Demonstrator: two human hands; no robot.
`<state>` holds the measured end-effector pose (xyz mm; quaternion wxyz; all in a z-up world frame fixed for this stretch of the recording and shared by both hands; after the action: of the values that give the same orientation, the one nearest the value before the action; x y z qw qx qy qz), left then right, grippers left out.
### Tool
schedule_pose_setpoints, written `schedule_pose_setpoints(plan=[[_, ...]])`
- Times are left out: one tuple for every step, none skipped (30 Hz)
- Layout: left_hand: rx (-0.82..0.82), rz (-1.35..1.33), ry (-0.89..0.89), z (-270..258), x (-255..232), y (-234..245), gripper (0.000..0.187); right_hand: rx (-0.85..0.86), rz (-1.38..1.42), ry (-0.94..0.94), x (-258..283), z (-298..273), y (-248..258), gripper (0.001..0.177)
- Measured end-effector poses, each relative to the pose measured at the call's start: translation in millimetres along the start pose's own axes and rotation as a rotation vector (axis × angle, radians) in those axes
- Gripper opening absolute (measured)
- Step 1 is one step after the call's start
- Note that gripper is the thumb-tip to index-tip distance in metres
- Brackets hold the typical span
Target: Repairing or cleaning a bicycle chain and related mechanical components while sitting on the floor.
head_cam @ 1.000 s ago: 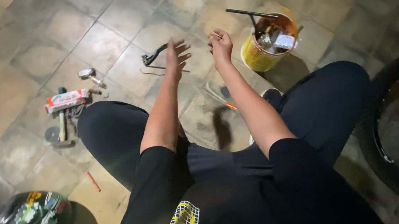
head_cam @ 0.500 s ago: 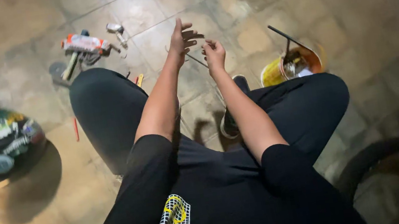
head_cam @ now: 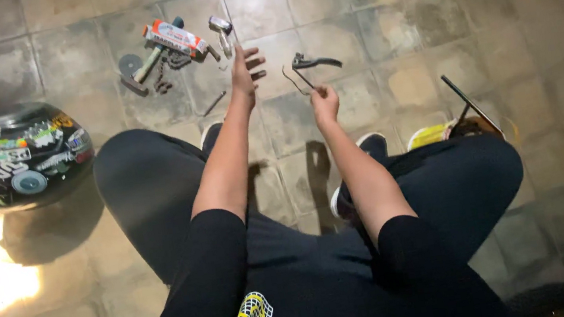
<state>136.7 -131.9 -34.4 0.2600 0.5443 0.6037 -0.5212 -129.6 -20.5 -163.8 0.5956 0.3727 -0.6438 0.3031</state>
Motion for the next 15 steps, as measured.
schedule_pose_setpoints(plan=[[-0.003,0.003,-0.005,5,5,-1,0.079,0.004,0.005,0.002,-1,0,0,0.015],[0.043,0.022,0.019,10,12,-8,0.074,-0.024,-0.101,0.039,3,-1,4,0.015],[0.093,0.041,0.039,19,17,-17,0.070,-0.055,-0.206,0.082,9,4,7,0.016],[0.093,0.044,0.029,22,25,-18,0.070,-0.054,-0.200,0.090,9,6,9,0.016],[0.108,0.064,0.016,27,31,-22,0.069,-0.047,-0.303,0.075,10,12,10,0.025],[0.123,0.084,0.003,33,37,-26,0.068,-0.042,-0.405,0.061,10,19,11,0.034],[0.125,0.091,-0.007,33,29,-29,0.068,-0.044,-0.396,0.069,20,25,10,0.034],[0.132,0.120,-0.014,33,23,-33,0.068,-0.030,-0.509,0.067,29,32,6,0.046],[0.136,0.150,-0.012,27,22,-36,0.069,-0.014,-0.625,0.057,34,31,7,0.058],[0.136,0.157,-0.013,34,26,-33,0.069,-0.014,-0.618,0.056,40,36,3,0.058],[0.142,0.148,-0.020,41,31,-34,0.068,0.047,-0.734,0.002,42,44,-2,0.073],[0.148,0.140,-0.026,46,36,-34,0.068,0.107,-0.849,-0.052,43,50,-7,0.089],[0.137,0.135,-0.035,52,35,-31,0.068,0.118,-0.850,-0.040,39,64,-12,0.089],[0.143,0.114,-0.064,57,32,-29,0.068,0.185,-0.938,-0.055,30,76,-20,0.103],[0.147,0.095,-0.090,59,32,-26,0.068,0.255,-1.026,-0.073,19,84,-28,0.118]])
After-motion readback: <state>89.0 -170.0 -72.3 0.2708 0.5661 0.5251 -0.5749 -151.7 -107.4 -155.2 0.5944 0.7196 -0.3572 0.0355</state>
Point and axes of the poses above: each hand's wrist, its own z-axis towards the middle knuckle, its own y-axis out of the back of the hand, x = y × z, the point moved 10 cm from there along z, towards the middle knuckle, and after that the axes turned 5 degrees about x, right-handed, at the moved point
